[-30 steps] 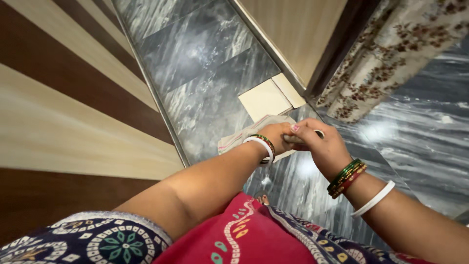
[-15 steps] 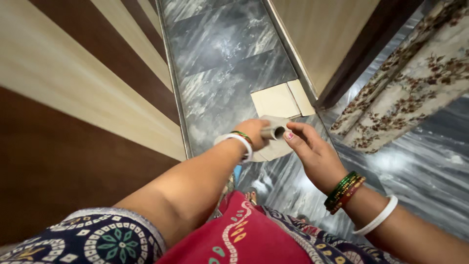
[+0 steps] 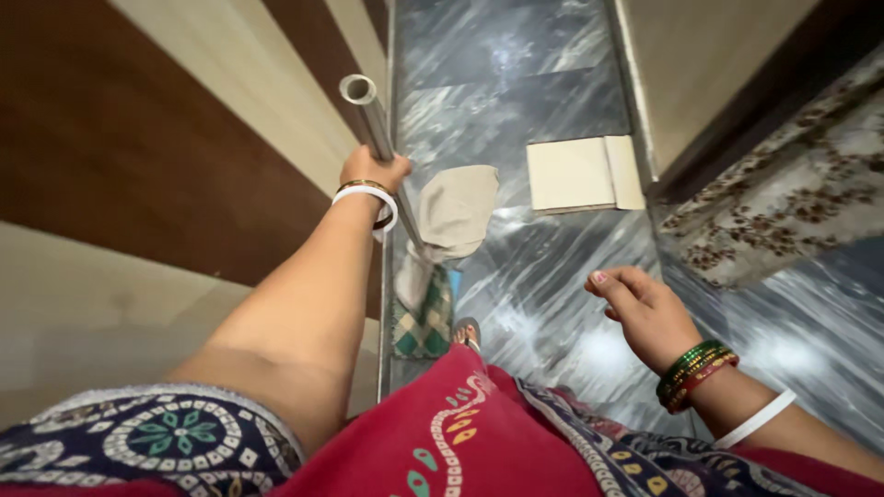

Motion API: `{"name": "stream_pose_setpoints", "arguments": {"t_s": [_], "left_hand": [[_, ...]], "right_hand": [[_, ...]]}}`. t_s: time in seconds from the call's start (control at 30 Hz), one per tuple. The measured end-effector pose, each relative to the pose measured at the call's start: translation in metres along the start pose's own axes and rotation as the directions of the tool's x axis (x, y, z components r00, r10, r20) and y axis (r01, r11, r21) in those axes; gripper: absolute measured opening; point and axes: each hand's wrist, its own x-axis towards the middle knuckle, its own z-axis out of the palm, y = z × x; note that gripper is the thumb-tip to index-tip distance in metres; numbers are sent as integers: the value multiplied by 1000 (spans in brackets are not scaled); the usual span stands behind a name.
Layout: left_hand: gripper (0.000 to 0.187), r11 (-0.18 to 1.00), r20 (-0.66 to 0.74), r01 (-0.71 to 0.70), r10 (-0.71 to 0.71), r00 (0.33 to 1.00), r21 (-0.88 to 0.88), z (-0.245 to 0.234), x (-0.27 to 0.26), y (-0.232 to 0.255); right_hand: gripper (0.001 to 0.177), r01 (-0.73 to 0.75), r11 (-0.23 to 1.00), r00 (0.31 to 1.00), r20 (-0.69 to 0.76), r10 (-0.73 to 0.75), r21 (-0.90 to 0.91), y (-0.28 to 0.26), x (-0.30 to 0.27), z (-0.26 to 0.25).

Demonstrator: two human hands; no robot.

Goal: The person mops the floor using a pole with a cloth attached, dipping the cloth into a bucket of water and wiping the marble surface in a hallway. The person also presses a light switch on the wall.

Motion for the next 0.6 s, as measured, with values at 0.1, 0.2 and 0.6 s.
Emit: {"name": "stream_pose_setpoints", "arguments": {"t_s": [0.1, 0.2, 0.6], "left_hand": [[57, 890, -36, 307, -338, 940, -336, -34, -12, -18], [62, 719, 30, 350, -417, 909, -601, -45, -24, -47], [14, 707, -91, -294, 311, 946, -643, -77, 41, -43]], "right_hand": [[40, 9, 999, 999, 46, -7, -47, 5, 8, 9], [39, -28, 996, 995, 95, 36, -89, 7, 20, 22], [40, -109, 938, 967, 185, 177, -330, 51, 101, 87]]}}
